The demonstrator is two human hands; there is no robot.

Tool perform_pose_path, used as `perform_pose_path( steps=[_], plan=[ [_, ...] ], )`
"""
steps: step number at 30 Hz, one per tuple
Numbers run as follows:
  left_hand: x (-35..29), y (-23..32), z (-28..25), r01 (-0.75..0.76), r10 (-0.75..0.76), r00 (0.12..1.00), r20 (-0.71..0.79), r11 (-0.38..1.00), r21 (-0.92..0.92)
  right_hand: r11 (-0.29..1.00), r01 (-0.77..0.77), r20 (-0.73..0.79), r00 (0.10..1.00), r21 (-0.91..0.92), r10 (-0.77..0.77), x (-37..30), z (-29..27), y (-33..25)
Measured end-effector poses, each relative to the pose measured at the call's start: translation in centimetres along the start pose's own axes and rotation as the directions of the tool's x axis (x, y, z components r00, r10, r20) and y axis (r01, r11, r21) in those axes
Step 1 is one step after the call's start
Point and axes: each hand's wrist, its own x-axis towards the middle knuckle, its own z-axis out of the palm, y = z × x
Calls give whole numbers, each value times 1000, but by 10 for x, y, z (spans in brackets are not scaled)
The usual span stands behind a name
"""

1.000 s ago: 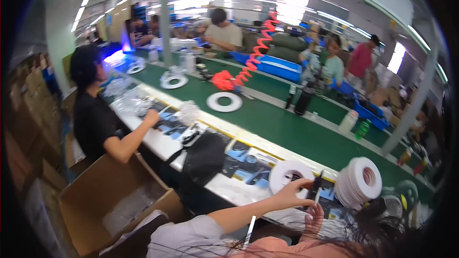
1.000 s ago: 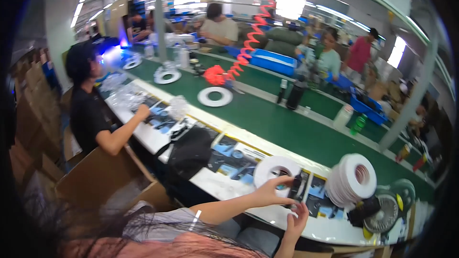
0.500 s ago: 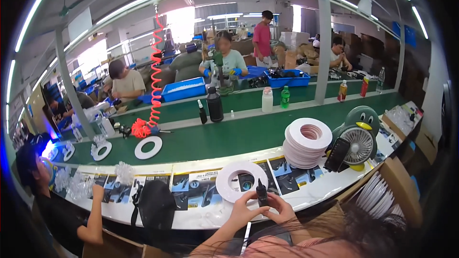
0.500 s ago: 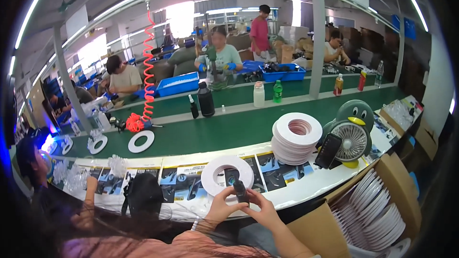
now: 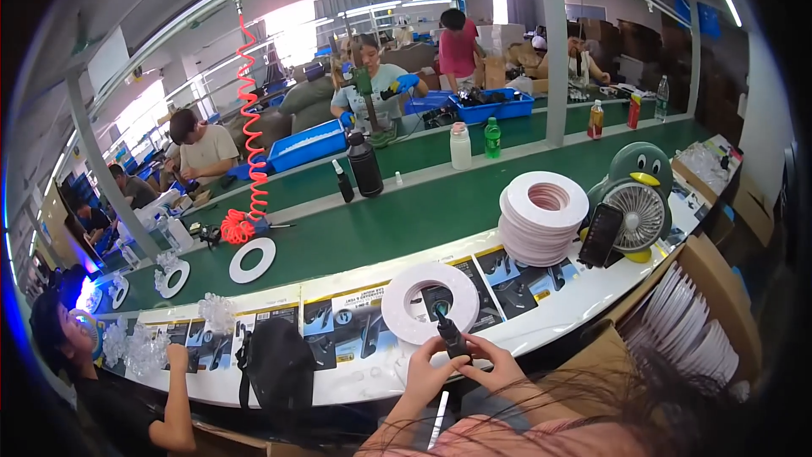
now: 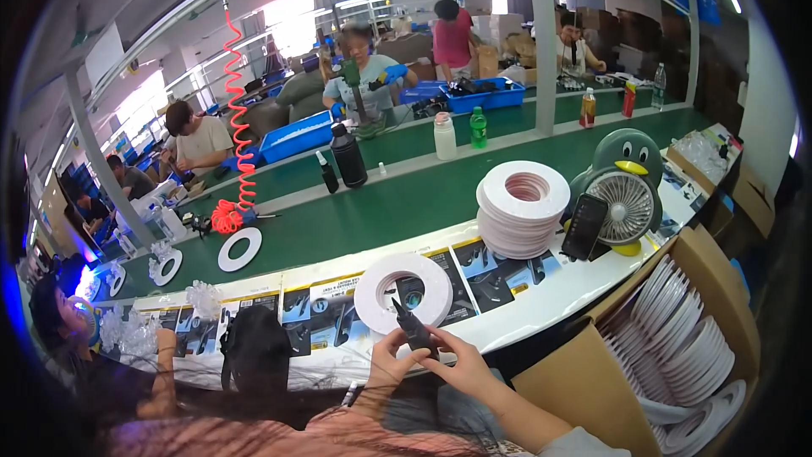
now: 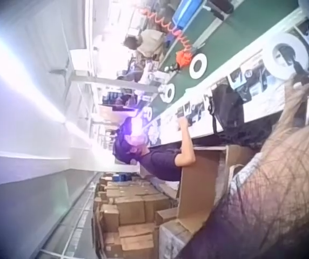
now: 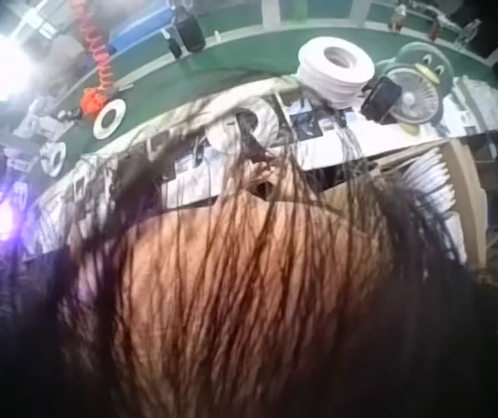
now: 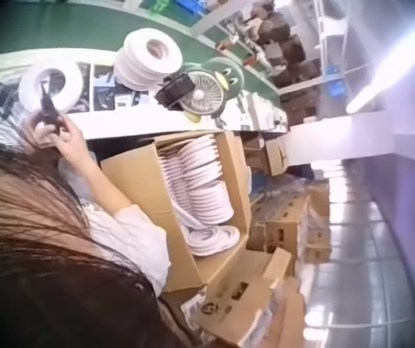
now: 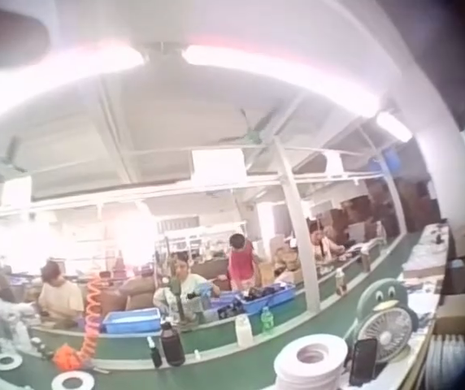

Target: Applying sealant or adhesive to circular lighting fixture components on an assembly line.

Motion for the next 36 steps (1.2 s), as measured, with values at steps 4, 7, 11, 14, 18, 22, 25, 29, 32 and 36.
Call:
perform_pose_path(
  steps=[4,7,11,14,18,22,25,29,32,36],
  plan=[
    [-1,-7,1,-14,17,999,28,996,-86,996,-53,38,998,70,51,-5,-4,-9],
    [-4,-7,3,55,-37,994,105,984,-168,994,-17,45,999,107,12,-8,-7,-4],
    [-3,-11,0,-60,58,998,17,993,100,973,-107,115,990,207,85,0,-14,10],
    [5,-2,0,-112,88,988,129,975,190,975,-62,-2,998,213,64,-7,-25,14],
    [18,4,-20,-245,224,968,114,742,623,906,-38,-135,985,422,105,-4,-42,14],
    [25,-5,-35,-247,214,964,156,514,821,842,-9,-252,952,539,171,-8,-62,18],
    [31,-2,-32,-267,146,963,226,422,866,799,15,-281,940,601,194,-10,-70,13],
    [49,-3,-25,-288,33,955,294,326,900,789,63,-331,926,611,182,-13,-77,16],
    [62,0,-23,-286,-49,948,316,307,907,786,74,-371,906,613,205,-17,-79,17],
    [71,-2,-20,-349,-78,919,387,297,889,763,106,-391,898,637,202,-19,-88,21]
  ],
)
